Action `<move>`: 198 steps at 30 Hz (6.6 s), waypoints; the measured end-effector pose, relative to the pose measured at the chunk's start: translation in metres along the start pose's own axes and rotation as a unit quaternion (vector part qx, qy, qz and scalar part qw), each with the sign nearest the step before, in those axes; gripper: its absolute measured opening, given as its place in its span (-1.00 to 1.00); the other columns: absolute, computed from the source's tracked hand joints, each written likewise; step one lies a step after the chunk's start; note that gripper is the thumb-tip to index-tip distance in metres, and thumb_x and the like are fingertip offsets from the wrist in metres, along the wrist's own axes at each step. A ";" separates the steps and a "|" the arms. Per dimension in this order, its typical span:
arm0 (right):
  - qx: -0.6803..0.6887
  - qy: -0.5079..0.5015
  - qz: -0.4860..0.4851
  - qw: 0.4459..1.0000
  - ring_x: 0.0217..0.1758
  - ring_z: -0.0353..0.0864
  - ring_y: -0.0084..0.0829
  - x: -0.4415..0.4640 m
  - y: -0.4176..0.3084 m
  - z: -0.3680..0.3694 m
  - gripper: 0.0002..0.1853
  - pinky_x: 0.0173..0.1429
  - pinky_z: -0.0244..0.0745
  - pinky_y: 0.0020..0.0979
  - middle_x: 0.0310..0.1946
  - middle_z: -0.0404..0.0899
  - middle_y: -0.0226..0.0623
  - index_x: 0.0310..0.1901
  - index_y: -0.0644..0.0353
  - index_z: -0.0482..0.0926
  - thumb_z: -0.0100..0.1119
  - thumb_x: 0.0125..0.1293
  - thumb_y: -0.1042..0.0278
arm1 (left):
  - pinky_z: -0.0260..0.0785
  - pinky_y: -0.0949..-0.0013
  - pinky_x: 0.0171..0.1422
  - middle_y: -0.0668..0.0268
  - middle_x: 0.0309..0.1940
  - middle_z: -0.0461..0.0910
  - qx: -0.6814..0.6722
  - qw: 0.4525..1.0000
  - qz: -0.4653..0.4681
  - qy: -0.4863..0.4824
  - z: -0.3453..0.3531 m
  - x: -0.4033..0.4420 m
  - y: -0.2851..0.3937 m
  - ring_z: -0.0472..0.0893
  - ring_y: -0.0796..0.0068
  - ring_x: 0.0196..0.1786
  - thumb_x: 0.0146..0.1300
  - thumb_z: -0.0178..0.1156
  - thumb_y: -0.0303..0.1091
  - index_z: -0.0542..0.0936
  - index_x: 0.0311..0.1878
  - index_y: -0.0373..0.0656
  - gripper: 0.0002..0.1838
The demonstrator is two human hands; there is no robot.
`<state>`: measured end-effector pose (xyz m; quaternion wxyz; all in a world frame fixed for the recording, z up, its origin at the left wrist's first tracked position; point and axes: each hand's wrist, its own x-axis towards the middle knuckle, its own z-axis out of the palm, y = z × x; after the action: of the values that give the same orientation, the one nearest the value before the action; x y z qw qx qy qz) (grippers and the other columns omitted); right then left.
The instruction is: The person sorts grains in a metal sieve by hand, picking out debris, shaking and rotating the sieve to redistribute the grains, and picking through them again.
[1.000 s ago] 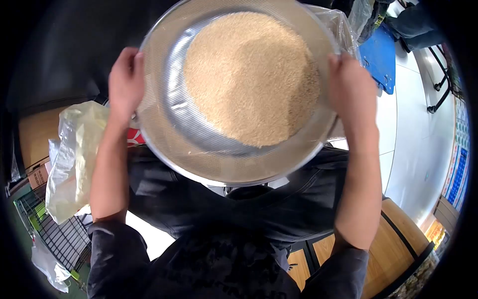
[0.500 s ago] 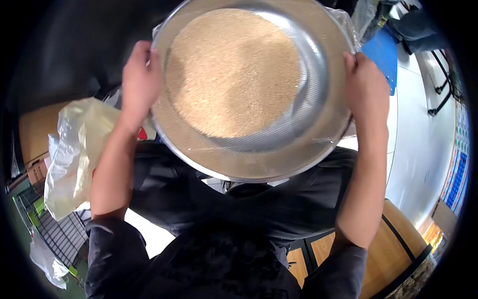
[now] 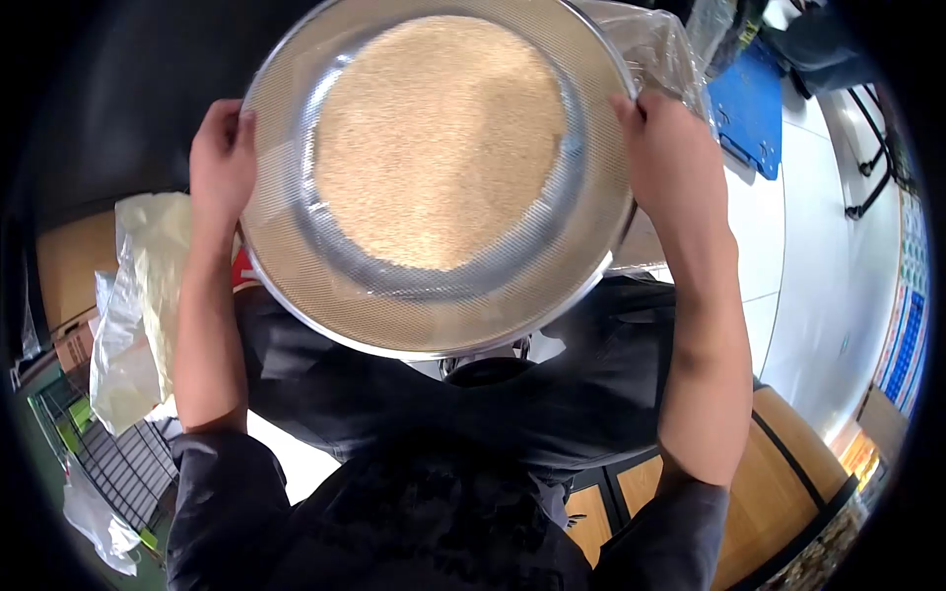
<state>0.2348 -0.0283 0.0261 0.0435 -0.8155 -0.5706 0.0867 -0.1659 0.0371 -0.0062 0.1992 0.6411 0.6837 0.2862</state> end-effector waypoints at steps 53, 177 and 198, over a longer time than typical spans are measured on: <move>0.035 -0.131 -0.307 0.942 -0.06 0.71 -0.13 0.014 -0.009 0.058 -0.90 0.10 0.60 -0.15 -0.17 0.63 -0.17 -0.17 0.19 0.78 0.40 0.28 0.47 | 0.52 -0.08 0.09 -0.16 -0.15 0.73 0.123 0.990 0.057 -0.042 0.073 -0.004 -0.006 0.69 -0.27 -0.05 0.50 0.10 -0.32 0.55 0.07 -0.35 -0.72; 0.124 -0.126 -0.367 0.913 -0.03 0.70 -0.13 0.107 -0.172 0.141 -0.82 0.14 0.61 -0.14 -0.07 0.64 -0.22 -0.05 0.10 0.79 0.28 0.43 0.31 | 0.55 -0.15 0.00 -0.12 -0.09 0.70 0.240 0.954 0.018 -0.180 0.041 -0.002 0.027 0.72 -0.22 -0.06 0.44 -0.01 -0.44 0.45 0.05 -0.32 -0.79; 0.061 -0.084 -0.387 0.916 0.02 0.70 -0.16 0.103 -0.174 0.147 -0.85 0.14 0.64 -0.13 -0.08 0.62 -0.28 -0.08 0.05 0.77 0.33 0.37 0.33 | 0.59 -0.10 -0.09 -0.13 -0.19 0.69 0.211 0.961 0.088 -0.156 0.036 -0.005 0.023 0.72 -0.20 -0.13 0.34 -0.02 -0.47 0.48 -0.05 -0.39 -0.79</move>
<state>0.0802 0.1240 -0.0981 0.0749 -0.5163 -0.8368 0.1660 -0.1246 0.0375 -0.0190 0.1372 0.7627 0.6302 0.0483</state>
